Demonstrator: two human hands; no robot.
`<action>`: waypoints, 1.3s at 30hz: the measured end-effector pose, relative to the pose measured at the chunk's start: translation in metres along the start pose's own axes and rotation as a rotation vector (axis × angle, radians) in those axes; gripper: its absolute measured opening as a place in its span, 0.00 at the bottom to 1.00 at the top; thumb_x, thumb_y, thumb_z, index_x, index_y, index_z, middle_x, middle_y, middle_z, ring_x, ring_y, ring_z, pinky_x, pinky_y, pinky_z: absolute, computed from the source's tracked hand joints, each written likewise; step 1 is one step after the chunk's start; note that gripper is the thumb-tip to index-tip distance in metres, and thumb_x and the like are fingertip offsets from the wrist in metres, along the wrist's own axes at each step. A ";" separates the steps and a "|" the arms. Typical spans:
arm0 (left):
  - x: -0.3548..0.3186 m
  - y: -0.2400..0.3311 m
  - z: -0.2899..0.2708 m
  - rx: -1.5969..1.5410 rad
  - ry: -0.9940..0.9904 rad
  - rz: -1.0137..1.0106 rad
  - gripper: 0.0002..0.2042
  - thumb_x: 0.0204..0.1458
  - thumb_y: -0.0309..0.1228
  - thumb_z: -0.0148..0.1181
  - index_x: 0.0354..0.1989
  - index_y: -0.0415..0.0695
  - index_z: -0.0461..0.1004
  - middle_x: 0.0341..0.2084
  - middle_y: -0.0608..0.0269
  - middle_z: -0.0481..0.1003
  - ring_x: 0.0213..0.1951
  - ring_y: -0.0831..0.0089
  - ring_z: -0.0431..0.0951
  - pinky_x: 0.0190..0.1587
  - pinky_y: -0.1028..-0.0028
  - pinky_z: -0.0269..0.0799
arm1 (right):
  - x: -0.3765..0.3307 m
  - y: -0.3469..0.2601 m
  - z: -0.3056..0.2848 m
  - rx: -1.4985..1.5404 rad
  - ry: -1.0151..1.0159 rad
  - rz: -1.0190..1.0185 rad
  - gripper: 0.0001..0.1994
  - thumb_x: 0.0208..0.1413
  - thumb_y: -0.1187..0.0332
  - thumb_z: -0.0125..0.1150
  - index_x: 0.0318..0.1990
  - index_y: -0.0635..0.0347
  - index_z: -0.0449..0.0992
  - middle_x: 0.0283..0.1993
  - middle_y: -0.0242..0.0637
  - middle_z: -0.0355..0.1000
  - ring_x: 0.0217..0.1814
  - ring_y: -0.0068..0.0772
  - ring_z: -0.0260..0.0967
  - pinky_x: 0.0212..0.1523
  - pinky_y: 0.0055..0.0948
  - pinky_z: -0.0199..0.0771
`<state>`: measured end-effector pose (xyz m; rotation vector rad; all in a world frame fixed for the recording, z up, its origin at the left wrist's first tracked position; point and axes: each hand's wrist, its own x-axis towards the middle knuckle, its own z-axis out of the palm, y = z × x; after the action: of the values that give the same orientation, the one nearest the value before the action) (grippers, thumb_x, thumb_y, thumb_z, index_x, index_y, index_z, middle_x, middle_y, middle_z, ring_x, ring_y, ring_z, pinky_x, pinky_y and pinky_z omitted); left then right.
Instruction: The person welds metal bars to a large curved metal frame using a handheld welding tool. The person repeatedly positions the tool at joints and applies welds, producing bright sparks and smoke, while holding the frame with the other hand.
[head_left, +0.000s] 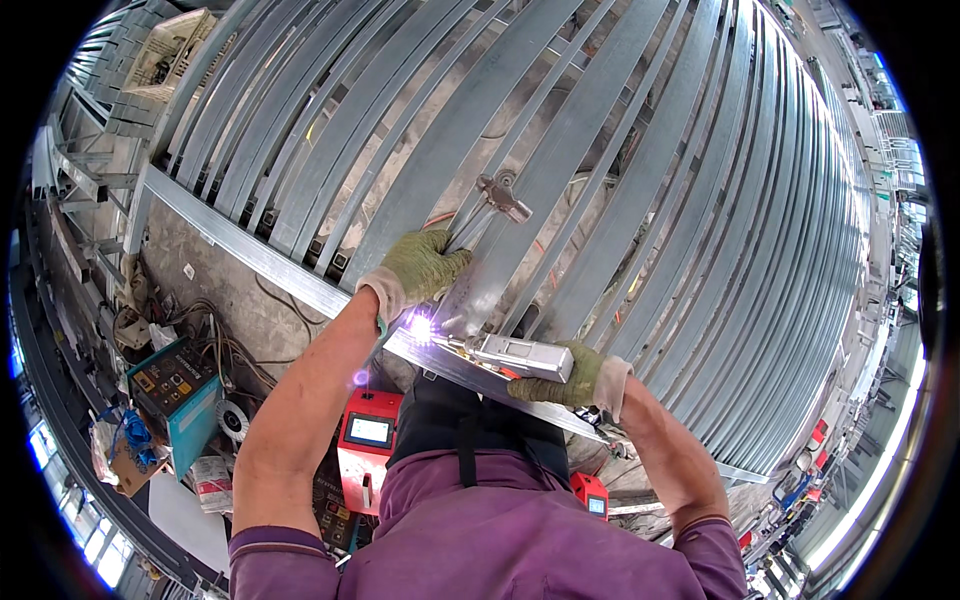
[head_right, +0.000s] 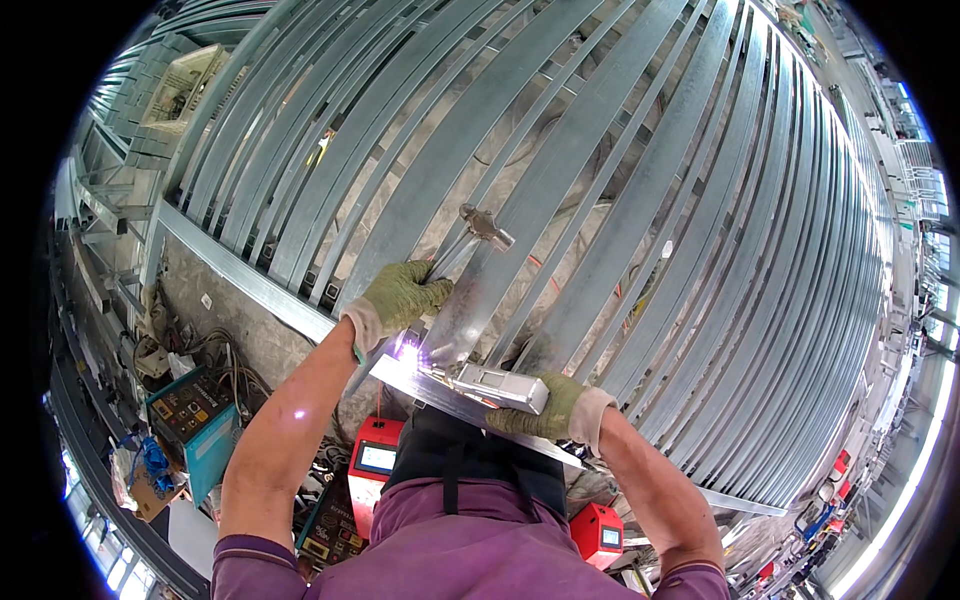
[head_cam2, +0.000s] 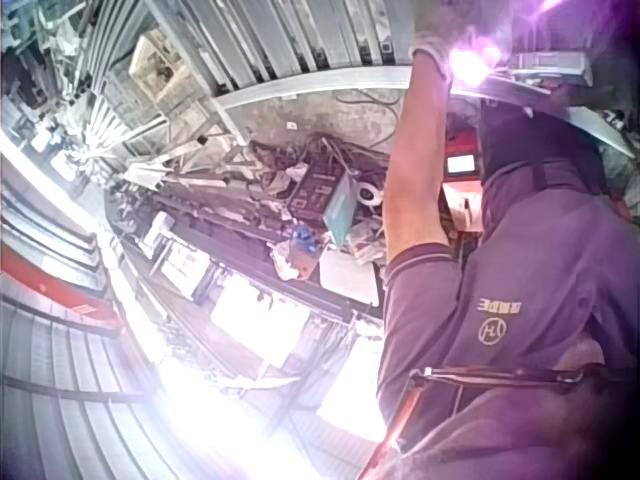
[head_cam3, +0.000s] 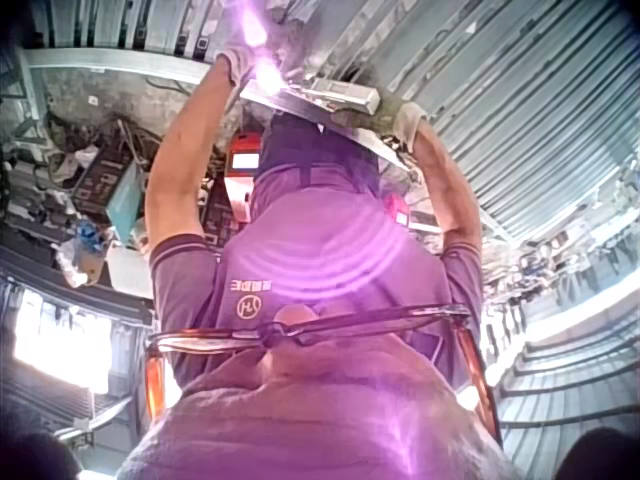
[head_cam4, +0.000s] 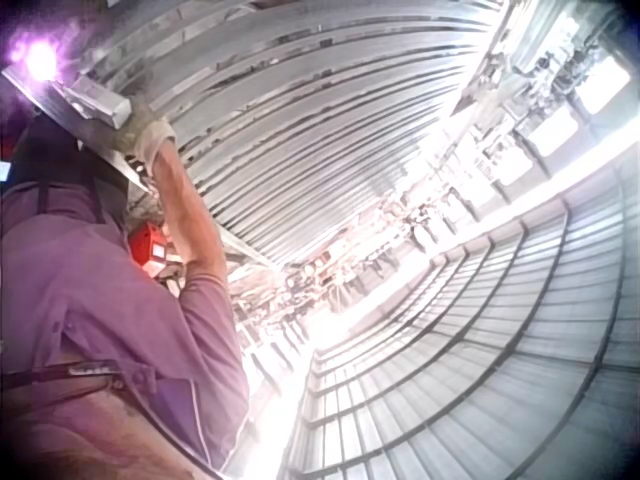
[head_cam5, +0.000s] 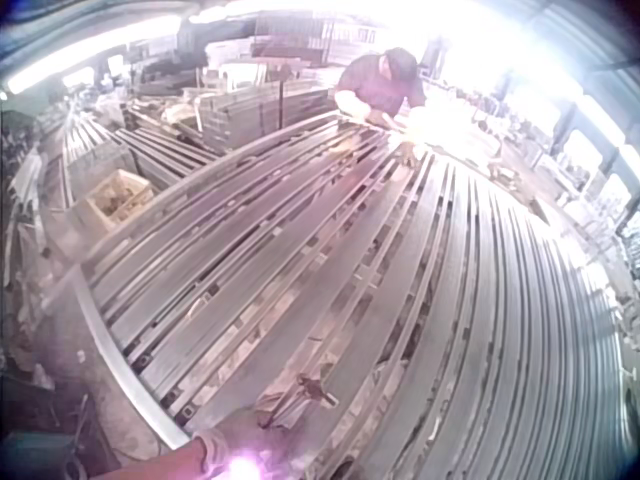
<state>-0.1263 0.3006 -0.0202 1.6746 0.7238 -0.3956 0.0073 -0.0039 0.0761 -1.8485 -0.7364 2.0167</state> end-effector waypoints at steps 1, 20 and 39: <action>0.001 -0.004 0.001 -0.041 -0.004 -0.038 0.20 0.65 0.42 0.65 0.55 0.37 0.84 0.39 0.43 0.87 0.41 0.50 0.88 0.46 0.56 0.82 | -0.001 -0.002 -0.001 -0.002 0.004 -0.022 0.38 0.61 0.38 0.77 0.71 0.51 0.79 0.61 0.43 0.85 0.63 0.38 0.83 0.65 0.34 0.78; -0.004 0.012 0.001 -0.089 -0.003 -0.046 0.18 0.65 0.39 0.66 0.56 0.38 0.85 0.38 0.49 0.87 0.41 0.59 0.87 0.48 0.62 0.81 | 0.001 0.009 0.001 0.010 0.044 -0.061 0.36 0.59 0.41 0.80 0.68 0.52 0.81 0.59 0.41 0.86 0.60 0.37 0.83 0.62 0.36 0.80; -0.018 0.037 0.001 -0.005 0.079 -0.073 0.16 0.67 0.40 0.69 0.51 0.38 0.86 0.34 0.58 0.85 0.34 0.69 0.82 0.40 0.65 0.78 | -0.009 -0.002 -0.004 0.078 0.084 -0.051 0.34 0.58 0.43 0.82 0.66 0.52 0.83 0.58 0.38 0.87 0.60 0.33 0.82 0.63 0.36 0.79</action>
<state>-0.1159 0.2918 0.0188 1.6697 0.8453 -0.3805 0.0127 -0.0071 0.0846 -1.8389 -0.6651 1.8960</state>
